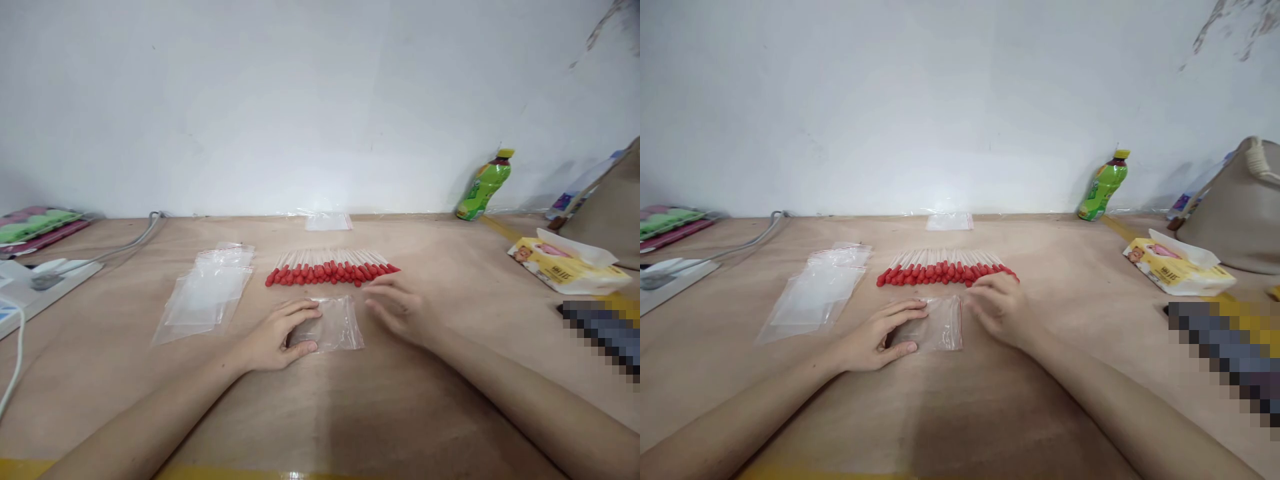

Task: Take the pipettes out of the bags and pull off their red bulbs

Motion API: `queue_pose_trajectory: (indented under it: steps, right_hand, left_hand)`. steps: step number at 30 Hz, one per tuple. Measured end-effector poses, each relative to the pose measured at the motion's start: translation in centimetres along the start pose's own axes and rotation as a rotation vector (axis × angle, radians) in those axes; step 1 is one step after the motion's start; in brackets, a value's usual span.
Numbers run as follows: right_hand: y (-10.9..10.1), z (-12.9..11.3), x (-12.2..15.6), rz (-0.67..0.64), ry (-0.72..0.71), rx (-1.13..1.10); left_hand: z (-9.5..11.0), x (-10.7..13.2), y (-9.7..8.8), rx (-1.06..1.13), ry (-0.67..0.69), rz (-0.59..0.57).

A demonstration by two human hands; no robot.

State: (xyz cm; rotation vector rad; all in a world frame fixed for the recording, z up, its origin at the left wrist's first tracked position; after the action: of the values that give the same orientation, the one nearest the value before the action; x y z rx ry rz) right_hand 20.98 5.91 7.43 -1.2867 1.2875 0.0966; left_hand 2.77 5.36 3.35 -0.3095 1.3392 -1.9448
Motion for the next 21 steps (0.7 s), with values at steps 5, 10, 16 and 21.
queue_pose_trajectory:
  steps: [5, 10, 16, 21]
  right_hand:
    - [4.9, -5.5, 1.4, -0.517, -0.243, -0.063]
    - [5.7, -4.2, 2.5, -0.683, -0.159, -0.110]
    - [6.1, -3.0, 2.7, -0.718, -0.108, -0.250]
    - [6.4, -3.0, 2.5, -0.715, -0.095, -0.292]
  left_hand:
    - [-0.2, 0.3, 0.0, -0.020, -0.014, 0.004]
    - [-0.3, 0.7, -0.2, -0.018, -0.032, 0.011]
    - [-1.9, 0.8, -2.1, -0.001, -0.152, 0.229]
    - [-5.3, 1.9, -3.5, -0.085, -0.405, 0.388]
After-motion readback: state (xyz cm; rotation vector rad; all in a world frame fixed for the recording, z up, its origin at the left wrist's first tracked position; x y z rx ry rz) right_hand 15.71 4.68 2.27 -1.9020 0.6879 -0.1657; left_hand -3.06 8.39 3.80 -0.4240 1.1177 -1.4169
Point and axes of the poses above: each hand's wrist, its own x-axis away from the middle knuckle, its own y-axis out of the palm, z = x × y, the point moved 9 cm from there along -x, towards the middle knuckle, and after that the axes turned 1 degree about z, right-handed, at the moved point
